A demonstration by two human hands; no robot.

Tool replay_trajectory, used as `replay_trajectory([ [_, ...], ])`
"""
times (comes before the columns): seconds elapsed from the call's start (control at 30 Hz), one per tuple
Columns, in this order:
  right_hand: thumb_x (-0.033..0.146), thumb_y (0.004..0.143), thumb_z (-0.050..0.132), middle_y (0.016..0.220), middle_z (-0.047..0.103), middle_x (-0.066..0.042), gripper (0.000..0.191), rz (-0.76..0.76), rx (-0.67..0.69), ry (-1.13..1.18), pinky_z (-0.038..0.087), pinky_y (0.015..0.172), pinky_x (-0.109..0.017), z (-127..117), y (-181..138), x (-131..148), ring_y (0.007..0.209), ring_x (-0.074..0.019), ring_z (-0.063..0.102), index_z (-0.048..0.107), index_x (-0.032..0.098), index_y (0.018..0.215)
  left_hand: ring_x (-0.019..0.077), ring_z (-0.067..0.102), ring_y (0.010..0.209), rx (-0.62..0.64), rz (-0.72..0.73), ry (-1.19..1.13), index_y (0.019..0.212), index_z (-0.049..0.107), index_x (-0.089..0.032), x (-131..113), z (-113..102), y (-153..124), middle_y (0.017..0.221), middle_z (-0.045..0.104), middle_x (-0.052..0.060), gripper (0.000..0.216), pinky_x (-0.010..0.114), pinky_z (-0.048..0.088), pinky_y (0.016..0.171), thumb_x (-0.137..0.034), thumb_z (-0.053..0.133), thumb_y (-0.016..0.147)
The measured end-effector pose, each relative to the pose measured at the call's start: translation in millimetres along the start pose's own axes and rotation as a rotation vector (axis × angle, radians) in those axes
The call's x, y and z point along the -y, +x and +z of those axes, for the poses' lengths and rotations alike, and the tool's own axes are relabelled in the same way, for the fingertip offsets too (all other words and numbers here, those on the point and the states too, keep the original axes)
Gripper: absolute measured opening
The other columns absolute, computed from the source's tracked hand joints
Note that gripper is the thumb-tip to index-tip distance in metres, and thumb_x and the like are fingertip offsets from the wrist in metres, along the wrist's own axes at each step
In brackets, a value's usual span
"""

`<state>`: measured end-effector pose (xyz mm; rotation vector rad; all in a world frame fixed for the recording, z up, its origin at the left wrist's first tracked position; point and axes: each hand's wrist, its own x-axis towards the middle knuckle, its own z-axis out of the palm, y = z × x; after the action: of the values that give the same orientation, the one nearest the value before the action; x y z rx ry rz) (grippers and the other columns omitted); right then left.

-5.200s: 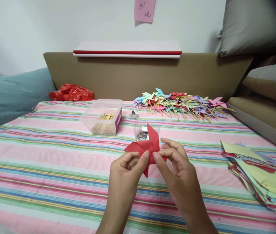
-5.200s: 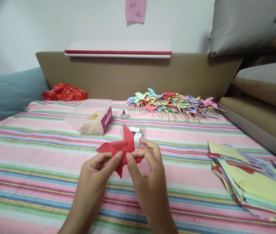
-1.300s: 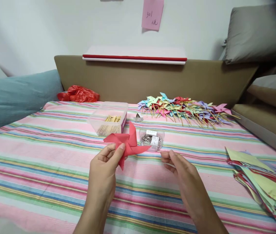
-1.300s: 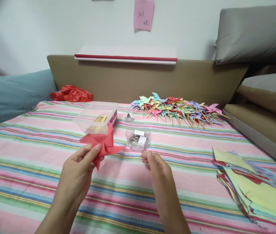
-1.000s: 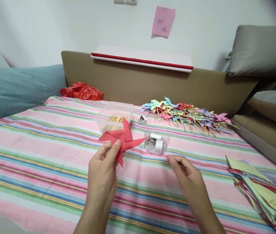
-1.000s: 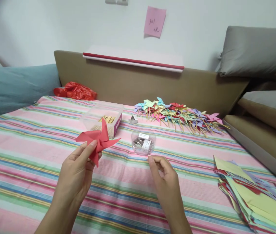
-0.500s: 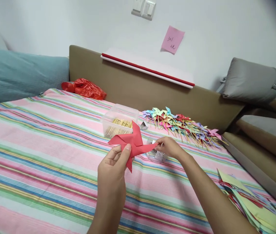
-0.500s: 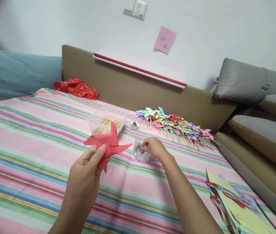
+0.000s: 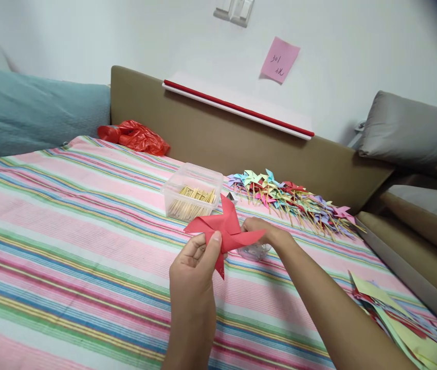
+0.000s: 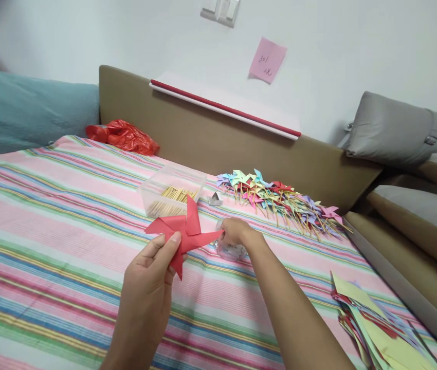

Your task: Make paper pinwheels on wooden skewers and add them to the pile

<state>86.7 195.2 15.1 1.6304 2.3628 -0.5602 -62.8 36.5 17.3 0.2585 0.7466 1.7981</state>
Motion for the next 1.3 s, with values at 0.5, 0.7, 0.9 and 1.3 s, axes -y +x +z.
replay_trajectory([
  [0.5, 0.035, 0.095, 0.063, 0.114, 0.068, -0.005, 0.026, -0.032, 0.041, -0.184, 0.058, 0.082, -0.039, 12, 9, -6, 0.097, -0.0223, 0.068, 0.066, 0.015, 0.112, 0.0093, 0.065, 0.068, -0.028, 0.002, 0.001, 0.077, 0.07, -0.013, 2, 0, 0, 0.074, 0.073, 0.001, 0.024, 0.015, 0.055, 0.063, -0.022, 0.089, 0.065],
  [0.7, 0.035, 0.093, 0.065, 0.094, 0.071, -0.002, 0.021, -0.042, -0.157, -0.103, 0.055, 0.074, -0.033, -4, -16, -12, 0.081, -0.017, 0.067, 0.069, 0.015, 0.095, 0.0075, 0.06, 0.064, -0.033, -0.002, 0.006, 0.076, 0.068, -0.013, 2, -2, 0, 0.07, 0.067, -0.002, 0.028, 0.014, 0.052, 0.059, -0.024, 0.091, 0.063],
  [0.9, 0.029, 0.087, 0.054, 0.084, 0.073, -0.002, 0.018, -0.012, -0.428, 0.043, 0.042, 0.064, -0.027, 16, -112, -46, 0.074, -0.018, 0.063, 0.07, 0.022, 0.081, 0.0069, 0.058, 0.063, -0.055, -0.007, 0.05, 0.081, 0.069, -0.013, 3, -2, 0, 0.07, 0.065, -0.002, 0.027, 0.014, 0.05, 0.058, -0.023, 0.089, 0.065],
  [1.3, 0.034, 0.095, 0.044, 0.1, 0.075, -0.007, 0.029, 0.195, -0.586, 0.223, 0.052, 0.075, -0.034, 109, -173, -93, 0.083, -0.0227, 0.07, 0.067, 0.022, 0.108, 0.008, 0.061, 0.068, 0.028, 0.039, 0.207, 0.077, 0.072, -0.014, 24, 9, -6, 0.071, 0.069, -0.002, 0.024, 0.014, 0.05, 0.062, -0.025, 0.089, 0.064],
])
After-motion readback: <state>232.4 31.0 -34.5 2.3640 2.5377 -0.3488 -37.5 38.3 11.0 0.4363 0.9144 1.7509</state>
